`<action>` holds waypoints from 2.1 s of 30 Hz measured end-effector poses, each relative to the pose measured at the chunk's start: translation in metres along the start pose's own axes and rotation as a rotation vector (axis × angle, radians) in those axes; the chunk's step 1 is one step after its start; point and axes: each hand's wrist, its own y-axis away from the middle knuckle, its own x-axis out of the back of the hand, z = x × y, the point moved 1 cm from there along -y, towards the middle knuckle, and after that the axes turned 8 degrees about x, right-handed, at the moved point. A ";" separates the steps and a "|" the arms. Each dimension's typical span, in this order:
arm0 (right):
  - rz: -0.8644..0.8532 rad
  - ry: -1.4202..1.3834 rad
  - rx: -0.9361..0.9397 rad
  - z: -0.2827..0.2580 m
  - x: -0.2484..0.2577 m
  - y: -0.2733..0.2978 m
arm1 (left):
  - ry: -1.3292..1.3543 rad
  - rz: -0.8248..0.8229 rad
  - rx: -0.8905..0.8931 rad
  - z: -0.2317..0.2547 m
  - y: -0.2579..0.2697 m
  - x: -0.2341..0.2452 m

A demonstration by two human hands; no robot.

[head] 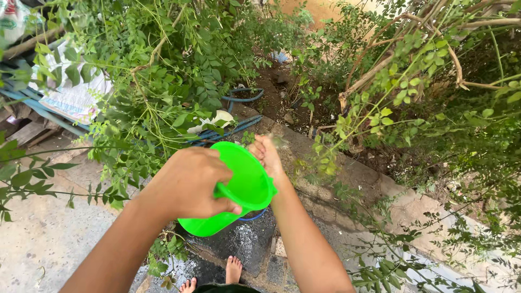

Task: The person fills a green plastic mug from a basin of water and pours it onto several plants in an outdoor area.

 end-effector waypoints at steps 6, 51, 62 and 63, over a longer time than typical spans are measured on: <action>0.241 -0.087 -0.078 -0.025 -0.007 0.008 | 0.026 0.098 0.004 -0.006 0.025 -0.013; 0.417 -0.060 -0.098 -0.047 0.012 0.025 | 0.045 0.002 0.316 -0.021 0.071 -0.015; -0.353 1.393 0.073 -0.038 -0.106 0.083 | 0.155 0.006 0.118 -0.020 0.039 -0.035; -0.227 1.560 0.105 -0.036 -0.101 0.083 | 0.189 0.045 0.079 -0.021 0.038 -0.040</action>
